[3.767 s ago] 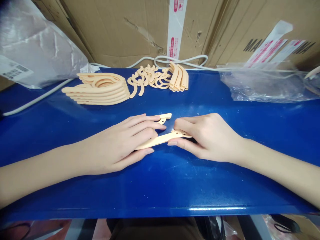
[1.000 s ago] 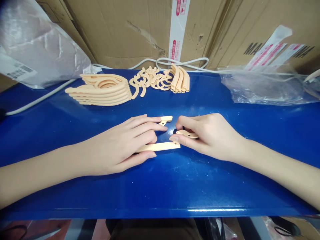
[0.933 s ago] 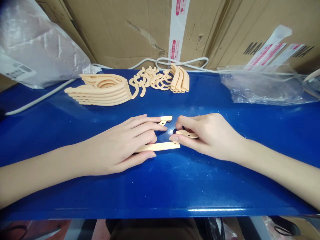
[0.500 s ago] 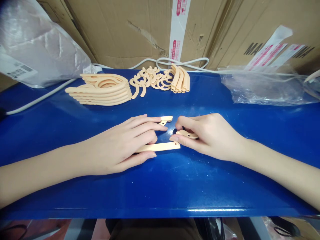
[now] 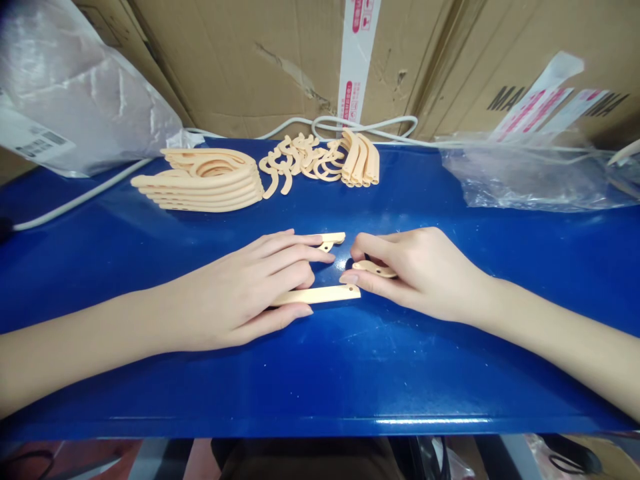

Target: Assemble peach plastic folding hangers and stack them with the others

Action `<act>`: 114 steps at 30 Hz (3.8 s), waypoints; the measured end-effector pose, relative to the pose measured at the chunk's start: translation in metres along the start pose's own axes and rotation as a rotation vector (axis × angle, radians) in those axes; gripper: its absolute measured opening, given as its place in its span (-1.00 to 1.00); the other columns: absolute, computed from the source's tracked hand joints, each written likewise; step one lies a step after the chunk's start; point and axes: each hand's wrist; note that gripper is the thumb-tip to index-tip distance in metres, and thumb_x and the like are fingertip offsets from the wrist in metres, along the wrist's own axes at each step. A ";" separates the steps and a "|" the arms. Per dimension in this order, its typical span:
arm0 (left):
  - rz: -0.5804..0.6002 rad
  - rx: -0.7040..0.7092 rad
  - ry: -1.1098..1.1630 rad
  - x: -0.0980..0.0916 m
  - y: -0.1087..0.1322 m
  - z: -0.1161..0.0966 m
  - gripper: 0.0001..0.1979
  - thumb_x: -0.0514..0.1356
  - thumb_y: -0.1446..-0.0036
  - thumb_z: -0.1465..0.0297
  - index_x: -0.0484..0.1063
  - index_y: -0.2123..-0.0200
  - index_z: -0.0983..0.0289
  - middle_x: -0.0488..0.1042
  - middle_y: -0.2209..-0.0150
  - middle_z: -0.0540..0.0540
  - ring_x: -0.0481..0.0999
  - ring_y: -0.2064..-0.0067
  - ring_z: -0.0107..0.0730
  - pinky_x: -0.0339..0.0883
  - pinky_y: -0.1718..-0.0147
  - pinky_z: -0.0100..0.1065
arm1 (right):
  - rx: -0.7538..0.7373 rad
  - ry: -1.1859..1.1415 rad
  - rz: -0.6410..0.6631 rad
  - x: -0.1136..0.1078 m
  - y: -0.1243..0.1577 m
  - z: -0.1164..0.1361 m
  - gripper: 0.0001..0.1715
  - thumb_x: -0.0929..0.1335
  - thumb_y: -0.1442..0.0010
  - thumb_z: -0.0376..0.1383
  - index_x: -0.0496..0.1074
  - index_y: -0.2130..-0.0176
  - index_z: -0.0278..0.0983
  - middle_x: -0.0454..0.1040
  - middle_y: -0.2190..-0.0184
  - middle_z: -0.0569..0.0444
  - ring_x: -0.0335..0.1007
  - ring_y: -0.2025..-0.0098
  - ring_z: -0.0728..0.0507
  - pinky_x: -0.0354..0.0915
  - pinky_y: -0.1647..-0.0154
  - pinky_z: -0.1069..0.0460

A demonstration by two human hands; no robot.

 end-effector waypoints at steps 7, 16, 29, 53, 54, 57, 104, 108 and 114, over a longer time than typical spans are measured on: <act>-0.005 0.005 -0.002 0.000 0.000 0.001 -0.74 -0.02 -0.38 0.30 0.38 0.19 0.34 0.38 -0.18 0.28 0.14 -0.34 -0.02 0.05 -0.27 0.03 | -0.006 0.000 0.004 0.000 0.000 0.000 -0.72 0.24 -0.36 -0.11 0.31 0.28 -0.25 0.30 0.61 0.24 0.27 0.59 0.05 0.09 0.55 0.16; -0.010 0.014 -0.001 0.000 0.001 0.001 -0.73 -0.02 -0.38 0.29 0.38 0.19 0.35 0.38 -0.17 0.29 0.15 -0.34 -0.02 0.05 -0.27 0.00 | 0.005 -0.003 0.004 0.000 0.001 0.000 -0.72 0.25 -0.35 -0.10 0.31 0.28 -0.24 0.30 0.61 0.23 0.29 0.59 0.03 0.10 0.55 0.15; -0.059 0.035 -0.072 0.004 0.006 0.002 -0.68 -0.03 -0.39 0.28 0.37 0.07 0.40 0.41 -0.11 0.26 0.25 -0.25 -0.03 0.10 -0.20 -0.08 | -0.010 0.049 0.030 0.002 0.001 -0.001 -0.78 0.24 -0.35 -0.10 0.31 0.22 -0.18 0.39 0.60 0.24 0.33 0.65 0.01 0.20 0.63 0.15; -0.108 0.041 -0.043 0.005 0.003 0.002 -0.65 -0.10 -0.42 0.33 0.42 0.09 0.39 0.43 -0.10 0.24 0.26 -0.23 -0.09 0.09 -0.24 -0.09 | 0.088 -0.007 0.009 0.004 0.006 0.015 -0.63 0.08 -0.44 -0.14 0.34 0.15 -0.24 0.50 0.47 0.09 0.40 0.55 -0.06 0.21 0.52 0.04; -0.107 0.038 -0.029 0.005 0.002 0.002 -0.65 -0.09 -0.42 0.33 0.42 0.10 0.40 0.43 -0.10 0.25 0.26 -0.23 -0.08 0.09 -0.24 -0.08 | 0.081 -0.028 0.010 0.004 0.005 0.015 -0.62 0.08 -0.44 -0.13 0.34 0.17 -0.25 0.49 0.48 0.08 0.40 0.55 -0.06 0.20 0.52 0.04; -0.099 0.013 0.013 0.004 0.001 0.002 -0.67 -0.07 -0.41 0.34 0.43 0.14 0.39 0.43 -0.10 0.25 0.25 -0.25 -0.08 0.09 -0.25 -0.07 | 0.052 -0.062 -0.019 0.004 0.002 0.013 -0.67 0.15 -0.40 -0.11 0.33 0.19 -0.25 0.50 0.46 0.07 0.42 0.53 -0.05 0.21 0.52 0.06; -0.121 -0.036 0.167 0.000 0.002 0.005 -0.75 0.01 -0.38 0.33 0.41 0.27 0.30 0.34 -0.15 0.26 0.25 -0.22 -0.15 0.10 -0.21 -0.11 | -0.039 0.208 -0.145 0.004 0.004 0.018 -0.53 0.14 -0.41 -0.05 0.32 0.37 -0.27 0.46 0.56 0.11 0.36 0.64 -0.02 0.14 0.63 0.10; -0.106 -0.023 0.156 -0.001 0.002 0.003 -0.74 0.01 -0.38 0.33 0.42 0.26 0.32 0.34 -0.16 0.29 0.23 -0.24 -0.12 0.07 -0.24 -0.10 | -0.139 0.367 -0.198 0.003 0.003 0.021 -0.52 0.12 -0.42 -0.10 0.32 0.40 -0.28 0.50 0.56 0.08 0.39 0.63 -0.01 0.15 0.64 0.09; -0.111 -0.029 0.166 -0.003 0.001 0.003 -0.76 -0.01 -0.39 0.36 0.43 0.16 0.32 0.35 -0.15 0.27 0.26 -0.22 -0.16 0.11 -0.22 -0.12 | -0.173 0.430 -0.223 0.003 0.003 0.022 -0.52 0.10 -0.44 -0.12 0.33 0.40 -0.29 0.55 0.49 0.04 0.46 0.58 -0.01 0.19 0.61 0.09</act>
Point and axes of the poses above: each hand's wrist, its own y-axis away from the middle knuckle, its own x-axis out of the palm, z = x × y
